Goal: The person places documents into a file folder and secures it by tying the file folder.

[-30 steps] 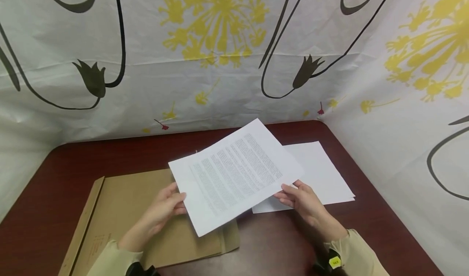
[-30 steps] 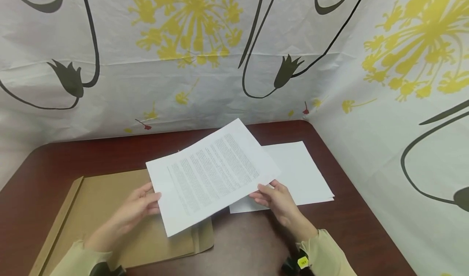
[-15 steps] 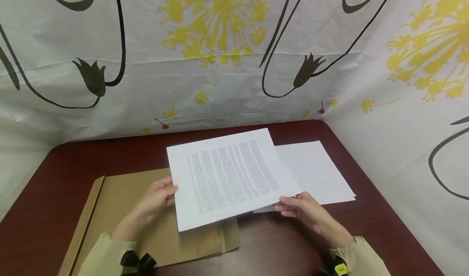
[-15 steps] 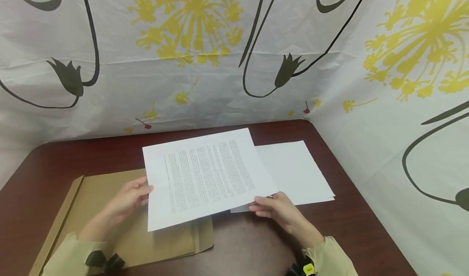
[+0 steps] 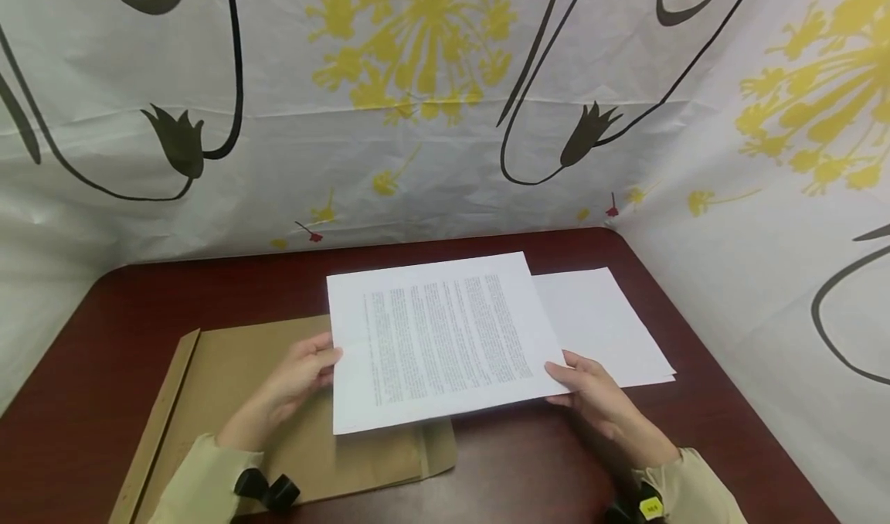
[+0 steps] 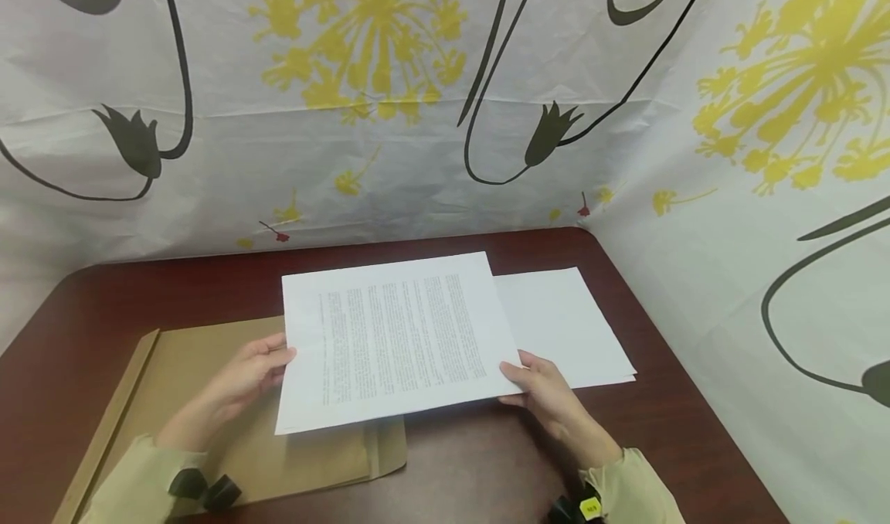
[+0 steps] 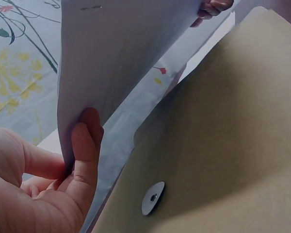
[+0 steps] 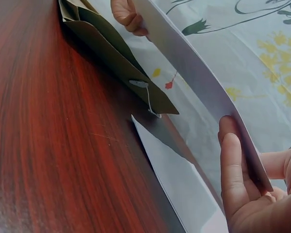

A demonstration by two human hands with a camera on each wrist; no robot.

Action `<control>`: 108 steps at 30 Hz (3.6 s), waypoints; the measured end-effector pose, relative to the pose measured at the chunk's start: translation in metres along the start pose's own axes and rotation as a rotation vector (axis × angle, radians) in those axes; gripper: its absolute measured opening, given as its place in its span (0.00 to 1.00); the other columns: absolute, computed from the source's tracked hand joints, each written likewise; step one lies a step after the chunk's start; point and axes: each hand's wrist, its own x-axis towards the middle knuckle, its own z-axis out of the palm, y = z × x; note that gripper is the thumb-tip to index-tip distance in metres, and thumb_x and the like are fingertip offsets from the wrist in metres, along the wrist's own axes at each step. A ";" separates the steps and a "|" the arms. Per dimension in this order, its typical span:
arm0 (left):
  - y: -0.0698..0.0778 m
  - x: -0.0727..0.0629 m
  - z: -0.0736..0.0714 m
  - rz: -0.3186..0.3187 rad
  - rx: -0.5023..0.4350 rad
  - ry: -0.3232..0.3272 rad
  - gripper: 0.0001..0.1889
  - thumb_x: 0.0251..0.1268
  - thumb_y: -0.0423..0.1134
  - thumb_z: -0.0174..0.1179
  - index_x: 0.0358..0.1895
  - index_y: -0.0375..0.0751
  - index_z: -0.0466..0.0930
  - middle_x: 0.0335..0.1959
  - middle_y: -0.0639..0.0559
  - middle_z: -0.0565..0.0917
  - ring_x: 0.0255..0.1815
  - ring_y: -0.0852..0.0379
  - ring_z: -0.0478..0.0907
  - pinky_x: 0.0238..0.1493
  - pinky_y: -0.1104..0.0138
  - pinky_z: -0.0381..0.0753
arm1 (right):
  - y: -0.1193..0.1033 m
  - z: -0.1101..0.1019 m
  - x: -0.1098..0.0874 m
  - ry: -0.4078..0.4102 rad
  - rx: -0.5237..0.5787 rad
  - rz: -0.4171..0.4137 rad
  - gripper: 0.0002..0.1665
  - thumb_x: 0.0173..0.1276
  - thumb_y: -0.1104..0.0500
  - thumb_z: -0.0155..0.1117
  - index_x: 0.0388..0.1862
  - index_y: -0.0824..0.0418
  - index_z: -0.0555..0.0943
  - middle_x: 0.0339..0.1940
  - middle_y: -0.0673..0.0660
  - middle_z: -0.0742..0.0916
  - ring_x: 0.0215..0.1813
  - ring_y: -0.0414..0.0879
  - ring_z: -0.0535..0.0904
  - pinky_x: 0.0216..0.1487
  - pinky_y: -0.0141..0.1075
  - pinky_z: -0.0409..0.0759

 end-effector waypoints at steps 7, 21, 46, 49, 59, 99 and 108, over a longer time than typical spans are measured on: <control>0.003 0.000 0.009 -0.008 -0.027 0.019 0.21 0.72 0.32 0.43 0.61 0.18 0.59 0.36 0.51 0.80 0.36 0.61 0.79 0.39 0.69 0.79 | -0.001 -0.007 -0.004 0.015 0.046 -0.002 0.23 0.72 0.58 0.53 0.60 0.69 0.68 0.39 0.48 0.85 0.40 0.39 0.81 0.39 0.32 0.80; -0.012 -0.014 0.053 0.084 0.358 -0.096 0.11 0.68 0.33 0.48 0.30 0.27 0.74 0.16 0.49 0.78 0.12 0.58 0.75 0.14 0.67 0.75 | 0.006 -0.058 -0.020 0.093 0.131 -0.043 0.08 0.72 0.61 0.52 0.43 0.49 0.77 0.37 0.46 0.85 0.38 0.37 0.81 0.37 0.30 0.79; -0.022 -0.030 0.117 0.441 1.307 0.143 0.24 0.40 0.34 0.58 0.05 0.51 0.50 0.07 0.64 0.45 0.10 0.68 0.42 0.08 0.75 0.42 | 0.008 -0.092 -0.030 0.142 -0.069 -0.051 0.09 0.70 0.61 0.54 0.42 0.48 0.78 0.35 0.46 0.86 0.35 0.39 0.82 0.32 0.32 0.80; -0.022 -0.031 0.118 0.451 1.318 0.155 0.23 0.38 0.31 0.55 0.06 0.50 0.48 0.07 0.63 0.44 0.11 0.67 0.42 0.08 0.74 0.42 | 0.009 -0.095 -0.030 0.135 -0.093 -0.040 0.10 0.70 0.61 0.54 0.40 0.45 0.79 0.35 0.46 0.86 0.35 0.39 0.82 0.32 0.32 0.80; -0.016 -0.036 0.119 0.429 1.338 0.178 0.22 0.42 0.29 0.53 0.06 0.50 0.49 0.06 0.62 0.46 0.09 0.67 0.43 0.07 0.75 0.43 | 0.012 -0.102 -0.026 0.000 -0.098 -0.032 0.13 0.72 0.62 0.50 0.42 0.47 0.80 0.36 0.46 0.86 0.36 0.38 0.81 0.31 0.29 0.78; -0.005 -0.044 0.114 0.470 1.271 0.249 0.20 0.42 0.30 0.54 0.08 0.50 0.51 0.09 0.63 0.48 0.12 0.66 0.46 0.08 0.74 0.46 | 0.021 0.008 0.000 -0.154 -0.017 0.101 0.29 0.75 0.56 0.45 0.62 0.79 0.60 0.41 0.56 0.83 0.41 0.45 0.81 0.40 0.35 0.81; -0.005 -0.044 0.114 0.473 1.276 0.247 0.20 0.42 0.30 0.53 0.08 0.50 0.51 0.09 0.62 0.47 0.12 0.65 0.46 0.08 0.74 0.47 | 0.018 0.025 0.002 -0.269 0.017 0.089 0.27 0.73 0.58 0.50 0.60 0.78 0.64 0.40 0.57 0.84 0.40 0.48 0.83 0.38 0.34 0.81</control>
